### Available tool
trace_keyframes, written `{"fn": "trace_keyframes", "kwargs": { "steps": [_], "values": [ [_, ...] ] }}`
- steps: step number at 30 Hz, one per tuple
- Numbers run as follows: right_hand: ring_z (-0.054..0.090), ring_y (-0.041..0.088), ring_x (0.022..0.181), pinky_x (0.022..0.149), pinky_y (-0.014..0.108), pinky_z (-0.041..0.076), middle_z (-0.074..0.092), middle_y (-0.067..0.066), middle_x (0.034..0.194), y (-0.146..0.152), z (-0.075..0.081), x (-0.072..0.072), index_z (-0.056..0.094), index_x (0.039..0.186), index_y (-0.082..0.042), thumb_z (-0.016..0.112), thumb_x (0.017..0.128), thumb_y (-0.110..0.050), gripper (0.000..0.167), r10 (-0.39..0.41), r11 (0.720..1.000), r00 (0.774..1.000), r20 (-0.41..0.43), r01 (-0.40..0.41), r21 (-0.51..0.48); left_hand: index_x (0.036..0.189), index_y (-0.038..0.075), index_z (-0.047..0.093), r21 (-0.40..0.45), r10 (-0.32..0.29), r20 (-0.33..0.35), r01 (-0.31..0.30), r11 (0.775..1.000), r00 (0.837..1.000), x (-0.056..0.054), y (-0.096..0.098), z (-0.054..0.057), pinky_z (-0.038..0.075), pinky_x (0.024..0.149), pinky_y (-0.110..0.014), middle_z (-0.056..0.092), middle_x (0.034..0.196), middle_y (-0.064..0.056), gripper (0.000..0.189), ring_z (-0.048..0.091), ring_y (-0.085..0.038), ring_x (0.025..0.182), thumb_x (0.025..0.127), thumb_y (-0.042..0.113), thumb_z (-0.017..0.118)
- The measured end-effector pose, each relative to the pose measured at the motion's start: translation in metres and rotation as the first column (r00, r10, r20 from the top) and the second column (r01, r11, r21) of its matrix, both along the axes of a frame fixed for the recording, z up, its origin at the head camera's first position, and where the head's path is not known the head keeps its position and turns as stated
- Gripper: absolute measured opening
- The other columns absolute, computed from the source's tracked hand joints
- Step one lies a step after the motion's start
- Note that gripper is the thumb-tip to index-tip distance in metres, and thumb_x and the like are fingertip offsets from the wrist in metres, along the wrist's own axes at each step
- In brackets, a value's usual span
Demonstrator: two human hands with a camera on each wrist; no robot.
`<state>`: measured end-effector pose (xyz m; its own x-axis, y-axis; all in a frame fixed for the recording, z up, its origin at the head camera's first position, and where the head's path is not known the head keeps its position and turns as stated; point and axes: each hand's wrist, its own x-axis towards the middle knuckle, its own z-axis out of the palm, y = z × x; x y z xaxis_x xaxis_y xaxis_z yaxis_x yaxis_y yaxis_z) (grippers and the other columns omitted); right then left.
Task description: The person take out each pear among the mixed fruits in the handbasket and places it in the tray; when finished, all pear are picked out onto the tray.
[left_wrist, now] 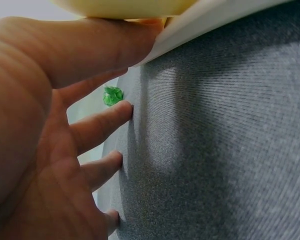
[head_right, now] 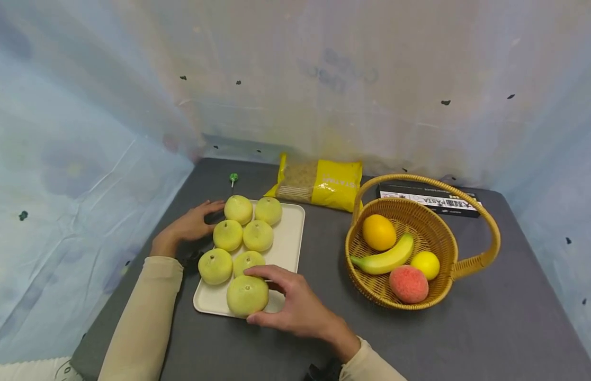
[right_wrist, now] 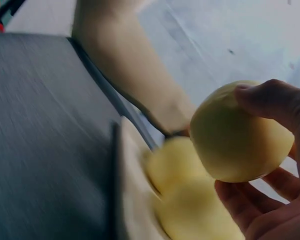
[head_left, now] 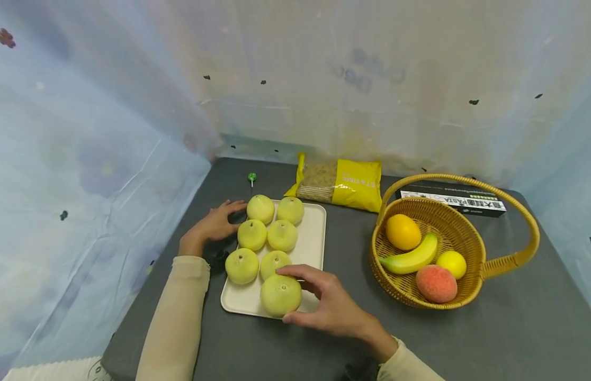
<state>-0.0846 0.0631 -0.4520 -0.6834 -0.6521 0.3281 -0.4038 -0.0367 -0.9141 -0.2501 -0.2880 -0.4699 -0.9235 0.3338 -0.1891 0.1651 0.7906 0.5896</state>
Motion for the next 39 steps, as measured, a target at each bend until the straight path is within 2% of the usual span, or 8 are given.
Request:
{"fn": "trace_keyframes", "kwargs": {
  "steps": [7,14,17,22,25,29,31,39],
  "values": [
    [0.064,0.016,0.138,0.112,0.037,0.059,0.062,0.007,0.153,-0.036,-0.009,0.004,0.057,0.156,-0.015,0.091,0.092,-0.012,0.073,0.105,0.994,0.992,-0.069,-0.104,0.014,0.169,0.009,0.044,-0.008,-0.01,-0.016,0.01,1.0,1.0,-0.002,0.001,-0.001,0.001,0.125,-0.086,0.029,0.179,-0.022,0.07,0.008,-0.056,0.167,0.108,0.028,0.072],
    [0.064,0.012,0.135,0.11,0.032,0.059,0.063,0.003,0.15,-0.054,-0.008,0.002,0.056,0.156,-0.017,0.092,0.091,-0.013,0.075,0.087,0.995,0.98,-0.179,-0.076,0.069,0.168,0.008,0.044,-0.01,-0.01,-0.024,0.009,1.0,1.0,-0.003,0.001,0.001,0.001,0.126,-0.085,0.029,0.179,-0.022,0.07,0.009,-0.055,0.167,0.107,0.029,0.072],
    [0.063,0.012,0.136,0.113,0.03,0.057,0.064,0.003,0.149,-0.059,-0.01,0.0,0.056,0.155,-0.015,0.092,0.091,-0.016,0.074,0.063,0.993,0.953,-0.295,-0.029,0.117,0.169,0.009,0.044,-0.012,-0.008,-0.02,0.008,1.0,1.0,-0.002,0.002,0.002,0.001,0.126,-0.085,0.029,0.18,-0.021,0.07,0.009,-0.054,0.167,0.108,0.029,0.071],
    [0.06,0.017,0.141,0.119,0.03,0.051,0.06,0.005,0.153,-0.064,-0.016,0.0,0.053,0.156,-0.012,0.09,0.093,-0.022,0.074,0.045,0.972,0.861,-0.507,0.08,0.223,0.169,0.01,0.043,-0.007,-0.002,-0.023,0.001,1.0,1.0,-0.003,0.001,0.001,0.0,0.127,-0.084,0.029,0.18,-0.02,0.069,0.008,-0.053,0.168,0.108,0.027,0.071],
    [0.059,0.018,0.14,0.118,0.031,0.052,0.057,0.006,0.154,-0.067,-0.019,0.001,0.052,0.158,-0.015,0.088,0.095,-0.024,0.073,0.059,0.954,0.844,-0.533,0.11,0.28,0.169,0.01,0.044,0.001,0.002,-0.026,-0.002,1.0,1.0,-0.003,0.0,0.001,0.001,0.127,-0.084,0.03,0.179,-0.02,0.069,0.008,-0.054,0.168,0.108,0.025,0.072],
    [0.06,0.019,0.137,0.116,0.033,0.053,0.055,0.007,0.156,-0.071,-0.02,0.003,0.052,0.161,-0.019,0.086,0.098,-0.023,0.072,0.08,0.937,0.858,-0.508,0.109,0.331,0.168,0.009,0.045,0.004,0.005,-0.026,-0.005,1.0,1.0,-0.002,-0.001,0.0,0.002,0.126,-0.084,0.031,0.179,-0.021,0.069,0.009,-0.054,0.168,0.107,0.024,0.072],
    [0.061,0.02,0.136,0.116,0.034,0.054,0.054,0.008,0.156,-0.072,-0.02,0.004,0.052,0.162,-0.019,0.086,0.098,-0.023,0.073,0.081,0.929,0.852,-0.517,0.123,0.348,0.168,0.01,0.045,0.001,0.005,-0.027,-0.005,1.0,1.0,-0.002,-0.001,0.0,0.002,0.126,-0.085,0.031,0.178,-0.022,0.068,0.01,-0.055,0.167,0.107,0.024,0.072],
    [0.059,0.02,0.14,0.113,0.035,0.056,0.055,0.007,0.154,-0.081,-0.023,0.009,0.051,0.161,-0.022,0.089,0.094,-0.027,0.077,0.043,0.875,0.777,-0.628,0.274,0.399,0.168,0.01,0.046,-0.01,-0.002,-0.032,0.002,1.0,0.999,0.0,-0.002,-0.001,0.004,0.126,-0.085,0.032,0.178,-0.022,0.068,0.011,-0.055,0.167,0.107,0.025,0.072]
  ]
}}
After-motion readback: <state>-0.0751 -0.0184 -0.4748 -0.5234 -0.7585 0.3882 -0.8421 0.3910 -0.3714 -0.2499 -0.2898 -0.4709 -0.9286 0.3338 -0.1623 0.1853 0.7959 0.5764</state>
